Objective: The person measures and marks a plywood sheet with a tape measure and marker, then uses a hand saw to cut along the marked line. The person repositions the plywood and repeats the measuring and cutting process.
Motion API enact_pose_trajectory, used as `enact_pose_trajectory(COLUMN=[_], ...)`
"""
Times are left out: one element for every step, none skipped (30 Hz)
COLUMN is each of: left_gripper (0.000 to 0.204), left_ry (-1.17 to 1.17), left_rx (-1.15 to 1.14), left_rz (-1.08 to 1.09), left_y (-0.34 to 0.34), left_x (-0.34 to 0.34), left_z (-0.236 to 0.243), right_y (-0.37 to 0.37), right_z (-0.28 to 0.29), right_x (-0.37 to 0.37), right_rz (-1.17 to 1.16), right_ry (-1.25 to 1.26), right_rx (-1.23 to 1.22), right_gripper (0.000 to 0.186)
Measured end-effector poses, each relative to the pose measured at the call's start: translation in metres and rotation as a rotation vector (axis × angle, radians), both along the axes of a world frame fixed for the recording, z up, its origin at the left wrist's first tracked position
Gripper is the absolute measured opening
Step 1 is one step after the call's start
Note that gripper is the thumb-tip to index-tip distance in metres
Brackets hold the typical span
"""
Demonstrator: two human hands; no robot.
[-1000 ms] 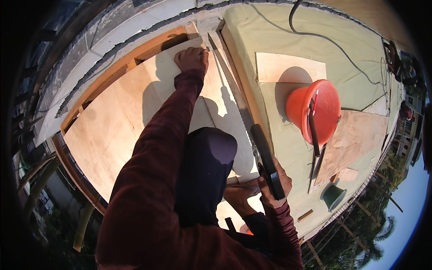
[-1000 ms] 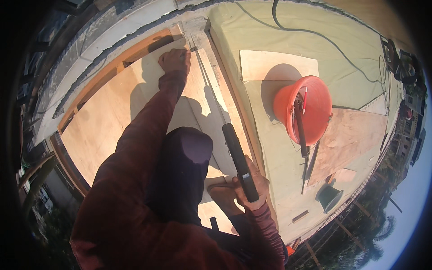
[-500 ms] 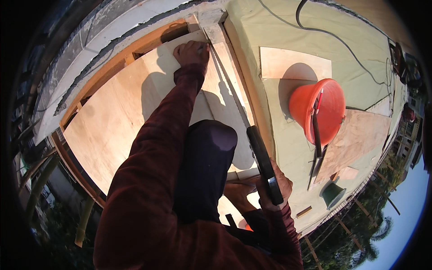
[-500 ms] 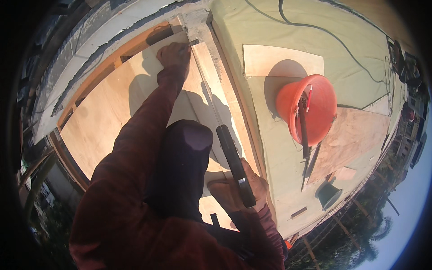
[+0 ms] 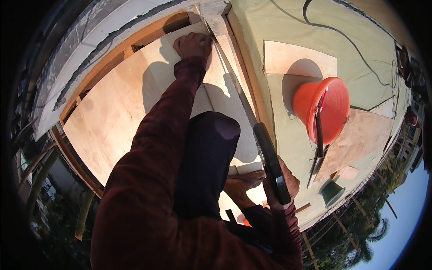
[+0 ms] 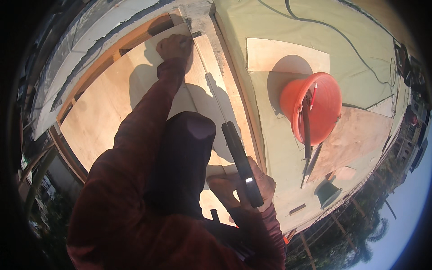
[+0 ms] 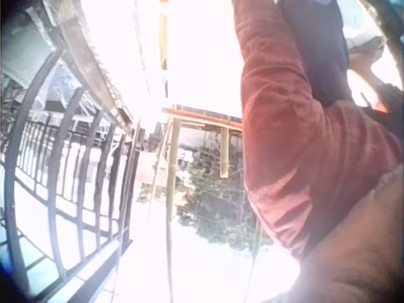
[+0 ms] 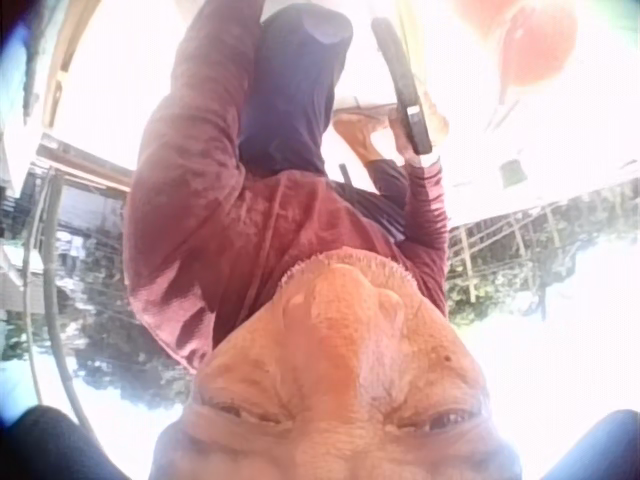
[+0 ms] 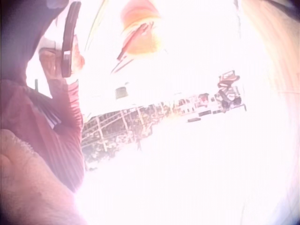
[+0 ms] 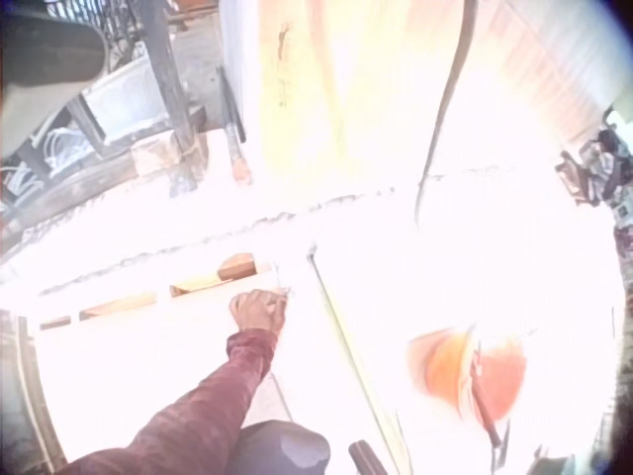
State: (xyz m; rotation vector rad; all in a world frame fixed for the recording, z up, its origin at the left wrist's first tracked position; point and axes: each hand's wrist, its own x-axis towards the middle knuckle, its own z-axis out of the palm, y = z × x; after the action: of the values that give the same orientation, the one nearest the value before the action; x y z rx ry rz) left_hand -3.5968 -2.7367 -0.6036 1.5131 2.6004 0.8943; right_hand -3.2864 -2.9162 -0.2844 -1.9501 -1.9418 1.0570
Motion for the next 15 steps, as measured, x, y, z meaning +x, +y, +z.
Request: enact_pose_trajectory(left_gripper=[0.022, 0.022, 0.021, 0.021, 0.021, 0.021, 0.022, 0.022, 0.022, 0.022, 0.022, 0.022, 0.022, 0.022, 0.023], left_ry=[-0.011, -0.026, -0.036, -0.052, -0.065, -0.075, -0.064, -0.054, -0.043, -0.033, -0.019, -0.030, -0.022, -0.034, -0.041], left_rx=[-0.004, -0.017, -0.023, -0.002, 0.013, 0.027, 0.026, 0.025, 0.023, 0.026, 0.026, -0.038, -0.005, -0.031, -0.060], left_rz=[0.006, -0.001, -0.006, -0.002, 0.000, 0.003, 0.004, 0.005, 0.003, -0.004, -0.003, 0.006, 0.001, 0.010, 0.017], left_y=[0.000, 0.001, 0.001, 0.001, 0.001, 0.001, 0.000, 0.000, 0.000, 0.002, 0.002, 0.003, 0.003, 0.004, 0.003], left_x=[0.000, 0.000, 0.000, 0.000, 0.000, 0.000, -0.001, -0.001, -0.001, -0.001, -0.001, -0.001, 0.000, 0.000, 0.000], left_z=[-0.001, -0.001, -0.002, -0.002, -0.002, -0.002, -0.001, -0.001, -0.001, -0.001, -0.001, -0.001, -0.002, -0.002, -0.002], right_y=[0.002, 0.003, 0.005, 0.007, 0.007, 0.008, 0.007, 0.007, 0.005, 0.003, 0.001, -0.003, -0.004, -0.008, -0.009], right_z=[0.000, 0.000, 0.001, 0.000, 0.000, -0.001, 0.000, 0.000, -0.001, -0.001, -0.002, -0.002, -0.003, -0.004, -0.007], right_x=[0.001, 0.000, 0.001, 0.001, 0.002, 0.003, 0.003, 0.005, 0.006, 0.007, 0.008, 0.008, 0.010, 0.009, 0.010], right_rz=[0.061, 0.078, 0.094, 0.109, 0.126, 0.194, 0.130, 0.117, 0.069, 0.107, 0.123, 0.094, 0.064, 0.127, 0.106], right_ry=[0.071, 0.079, 0.084, 0.067, 0.050, 0.017, 0.060, 0.082, 0.054, -0.062, 0.058, 0.106, 0.156, -0.015, 0.007], right_rx=[0.040, 0.057, 0.076, 0.115, 0.147, 0.157, 0.127, 0.075, 0.015, 0.030, 0.054, 0.053, 0.055, 0.104, 0.099], right_gripper=[0.050, 0.050, 0.050, 0.052, 0.054, 0.055, 0.057, 0.059, 0.061, 0.062, 0.061, 0.060, 0.059, 0.057, 0.058])
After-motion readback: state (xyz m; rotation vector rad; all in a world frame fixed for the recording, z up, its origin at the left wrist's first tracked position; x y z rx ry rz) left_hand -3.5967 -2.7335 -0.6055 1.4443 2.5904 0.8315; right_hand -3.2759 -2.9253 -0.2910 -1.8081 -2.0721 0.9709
